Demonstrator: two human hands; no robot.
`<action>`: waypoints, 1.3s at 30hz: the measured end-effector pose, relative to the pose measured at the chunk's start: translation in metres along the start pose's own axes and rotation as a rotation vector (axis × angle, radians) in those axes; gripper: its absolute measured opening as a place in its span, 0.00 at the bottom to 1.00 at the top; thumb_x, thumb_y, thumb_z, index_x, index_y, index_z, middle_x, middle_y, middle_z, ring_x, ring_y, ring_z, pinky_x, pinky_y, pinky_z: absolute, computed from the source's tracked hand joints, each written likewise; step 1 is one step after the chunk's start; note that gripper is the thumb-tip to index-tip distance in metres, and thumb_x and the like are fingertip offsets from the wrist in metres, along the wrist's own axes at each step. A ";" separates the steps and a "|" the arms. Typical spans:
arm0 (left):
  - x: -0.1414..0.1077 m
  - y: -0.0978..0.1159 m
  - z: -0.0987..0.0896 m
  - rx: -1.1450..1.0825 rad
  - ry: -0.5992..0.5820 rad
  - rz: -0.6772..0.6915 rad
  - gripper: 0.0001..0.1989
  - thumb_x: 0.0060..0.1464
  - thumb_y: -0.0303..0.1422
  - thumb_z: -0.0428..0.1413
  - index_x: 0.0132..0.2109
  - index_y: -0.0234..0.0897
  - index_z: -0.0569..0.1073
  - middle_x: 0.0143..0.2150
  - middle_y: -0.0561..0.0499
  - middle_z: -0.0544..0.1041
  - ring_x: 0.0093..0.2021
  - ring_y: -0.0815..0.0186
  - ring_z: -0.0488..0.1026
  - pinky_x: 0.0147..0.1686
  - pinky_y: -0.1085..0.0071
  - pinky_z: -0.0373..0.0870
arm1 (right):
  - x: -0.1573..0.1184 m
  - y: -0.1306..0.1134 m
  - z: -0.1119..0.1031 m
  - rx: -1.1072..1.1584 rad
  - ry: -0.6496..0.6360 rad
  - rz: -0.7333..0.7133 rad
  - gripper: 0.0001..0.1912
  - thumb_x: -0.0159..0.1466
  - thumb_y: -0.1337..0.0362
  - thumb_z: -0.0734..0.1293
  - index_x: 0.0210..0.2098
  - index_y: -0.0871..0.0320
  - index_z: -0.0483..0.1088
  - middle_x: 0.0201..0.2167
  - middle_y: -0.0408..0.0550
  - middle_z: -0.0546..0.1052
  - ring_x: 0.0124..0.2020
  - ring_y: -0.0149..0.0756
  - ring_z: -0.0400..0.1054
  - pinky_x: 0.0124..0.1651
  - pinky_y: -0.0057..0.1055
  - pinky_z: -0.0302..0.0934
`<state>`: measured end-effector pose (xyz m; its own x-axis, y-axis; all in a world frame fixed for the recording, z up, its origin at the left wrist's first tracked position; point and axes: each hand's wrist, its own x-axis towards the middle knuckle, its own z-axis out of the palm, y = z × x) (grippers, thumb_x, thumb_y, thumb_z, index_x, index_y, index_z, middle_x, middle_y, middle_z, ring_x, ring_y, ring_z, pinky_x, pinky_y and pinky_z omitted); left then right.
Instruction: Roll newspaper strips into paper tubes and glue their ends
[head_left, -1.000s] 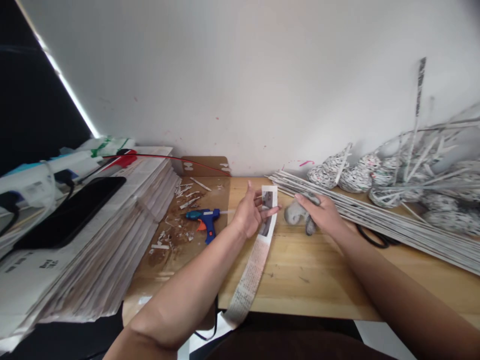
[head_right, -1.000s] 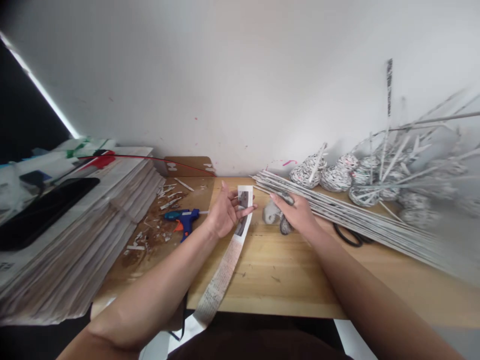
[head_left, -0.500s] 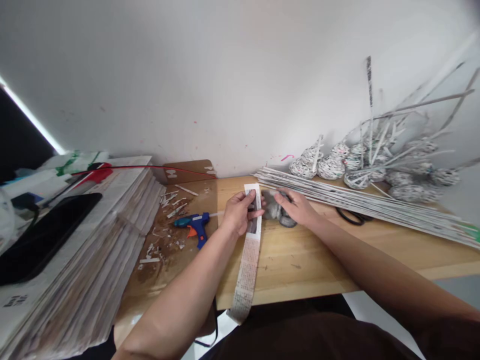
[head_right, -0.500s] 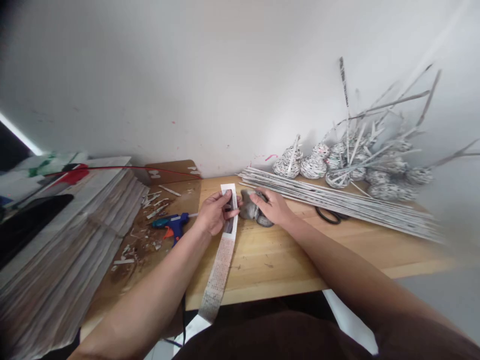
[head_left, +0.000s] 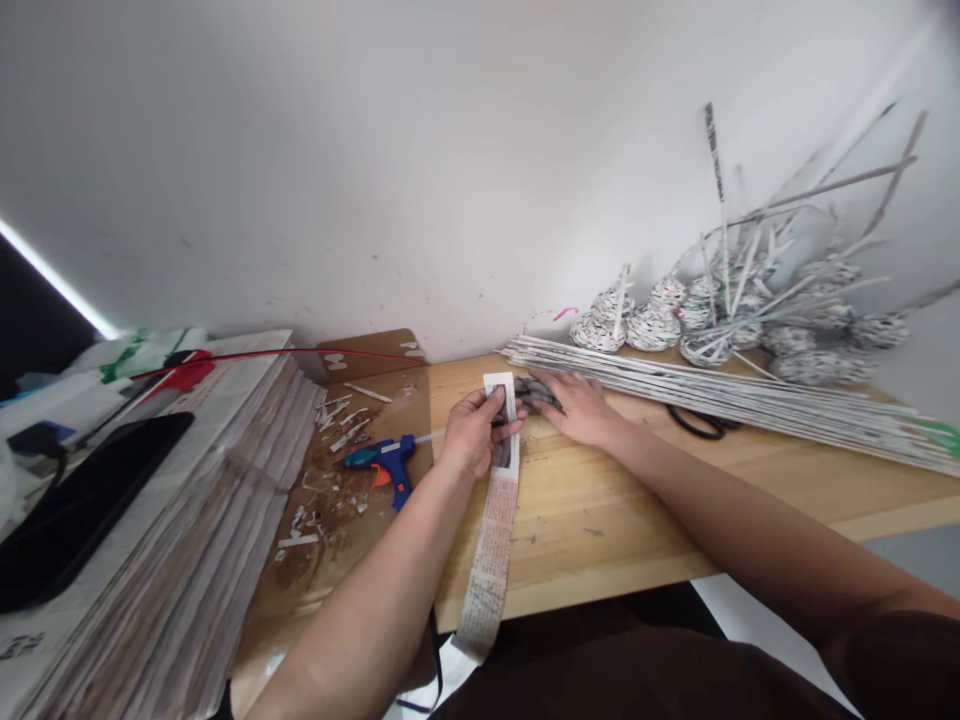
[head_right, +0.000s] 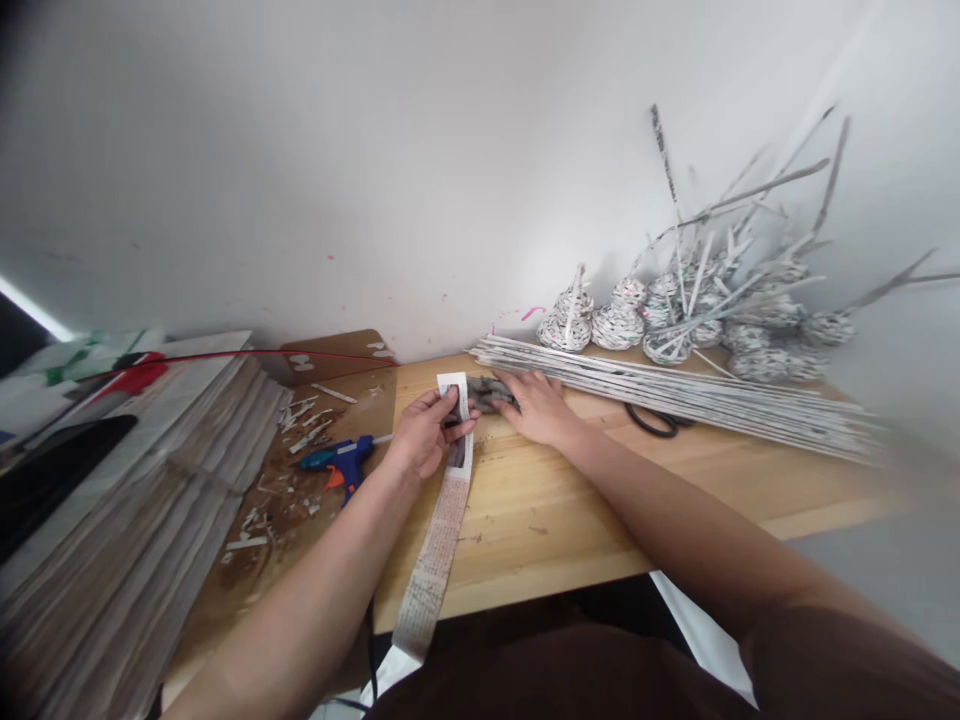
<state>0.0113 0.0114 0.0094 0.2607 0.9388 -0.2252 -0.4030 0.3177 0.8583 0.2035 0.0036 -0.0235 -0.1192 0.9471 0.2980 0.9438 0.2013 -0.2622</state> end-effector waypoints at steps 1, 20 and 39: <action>-0.001 0.000 0.000 0.009 -0.002 -0.001 0.04 0.57 0.29 0.59 0.38 0.30 0.74 0.30 0.47 0.79 0.27 0.68 0.79 0.25 0.75 0.77 | 0.002 0.002 0.001 0.013 0.021 0.012 0.30 0.68 0.51 0.59 0.67 0.53 0.56 0.62 0.58 0.67 0.60 0.58 0.60 0.56 0.57 0.53; -0.001 0.000 0.001 0.008 -0.020 -0.002 0.04 0.58 0.28 0.58 0.36 0.31 0.75 0.29 0.47 0.79 0.27 0.68 0.78 0.25 0.76 0.76 | 0.007 0.019 -0.004 0.365 0.210 0.059 0.21 0.69 0.50 0.58 0.50 0.57 0.70 0.48 0.55 0.78 0.50 0.45 0.72 0.54 0.41 0.64; -0.004 -0.001 0.001 0.048 -0.094 0.022 0.11 0.51 0.35 0.65 0.38 0.32 0.77 0.31 0.47 0.80 0.30 0.68 0.78 0.26 0.78 0.75 | 0.010 -0.032 -0.043 1.193 -0.180 0.289 0.22 0.55 0.46 0.72 0.35 0.60 0.77 0.30 0.50 0.76 0.27 0.31 0.67 0.23 0.25 0.56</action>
<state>0.0119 0.0067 0.0100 0.3342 0.9283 -0.1633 -0.3674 0.2878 0.8844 0.1854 -0.0043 0.0274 -0.0837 0.9964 -0.0150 0.0832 -0.0080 -0.9965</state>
